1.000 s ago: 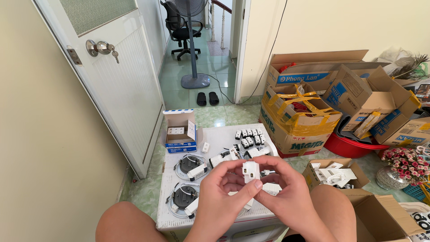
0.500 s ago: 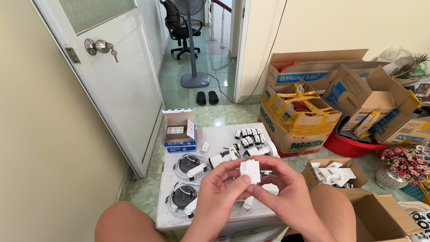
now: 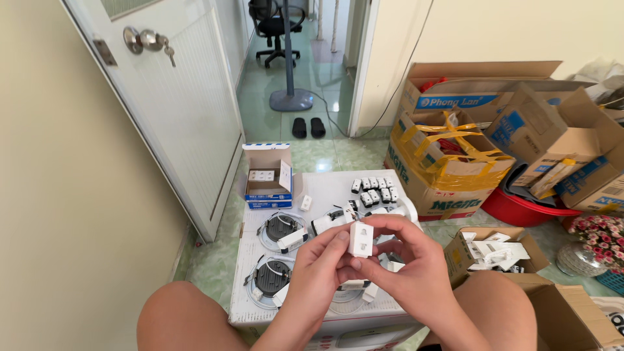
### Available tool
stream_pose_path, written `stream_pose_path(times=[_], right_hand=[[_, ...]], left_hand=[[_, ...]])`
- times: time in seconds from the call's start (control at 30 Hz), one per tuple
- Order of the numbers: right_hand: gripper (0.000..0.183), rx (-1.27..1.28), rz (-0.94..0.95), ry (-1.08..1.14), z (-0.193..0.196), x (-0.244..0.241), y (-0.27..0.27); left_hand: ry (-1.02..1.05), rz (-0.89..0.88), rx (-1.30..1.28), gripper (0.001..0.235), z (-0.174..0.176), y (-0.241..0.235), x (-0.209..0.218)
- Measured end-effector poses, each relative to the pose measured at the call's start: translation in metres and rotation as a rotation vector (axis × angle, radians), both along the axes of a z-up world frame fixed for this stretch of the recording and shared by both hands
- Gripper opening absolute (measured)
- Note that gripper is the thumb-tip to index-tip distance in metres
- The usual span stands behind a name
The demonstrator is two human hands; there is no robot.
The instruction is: The person sits on the floor and repeatedly picks up small white electrical components from a box, rotates them in both hands to view different sides, and places them back into the box. The person handles several similar components one at a time throughout the episode.
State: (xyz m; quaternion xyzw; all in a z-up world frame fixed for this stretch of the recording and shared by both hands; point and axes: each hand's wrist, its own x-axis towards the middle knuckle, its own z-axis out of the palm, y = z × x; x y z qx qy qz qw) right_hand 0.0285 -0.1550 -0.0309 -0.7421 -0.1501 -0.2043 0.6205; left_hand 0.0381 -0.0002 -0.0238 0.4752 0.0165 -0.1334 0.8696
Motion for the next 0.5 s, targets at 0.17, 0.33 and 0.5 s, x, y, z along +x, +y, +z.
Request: stream_pose_path(times=[0.17, 0.33, 0.5], right_hand=[[0.051, -0.029, 0.027, -0.001, -0.008, 0.033, 0.012], [0.051, -0.052, 0.066, 0.224, -0.026, 0.084, 0.026], [0.044, -0.137, 0.162, 0.428, -0.040, 0.150, 0.077]], left_hand=[[-0.080, -0.025, 0.196, 0.033, -0.018, 0.031, 0.056], [-0.324, 0.546, 0.960, 0.025, -0.023, 0.110, 0.144], [-0.145, 0.549, 1.182, 0.027, -0.070, 0.163, 0.184]])
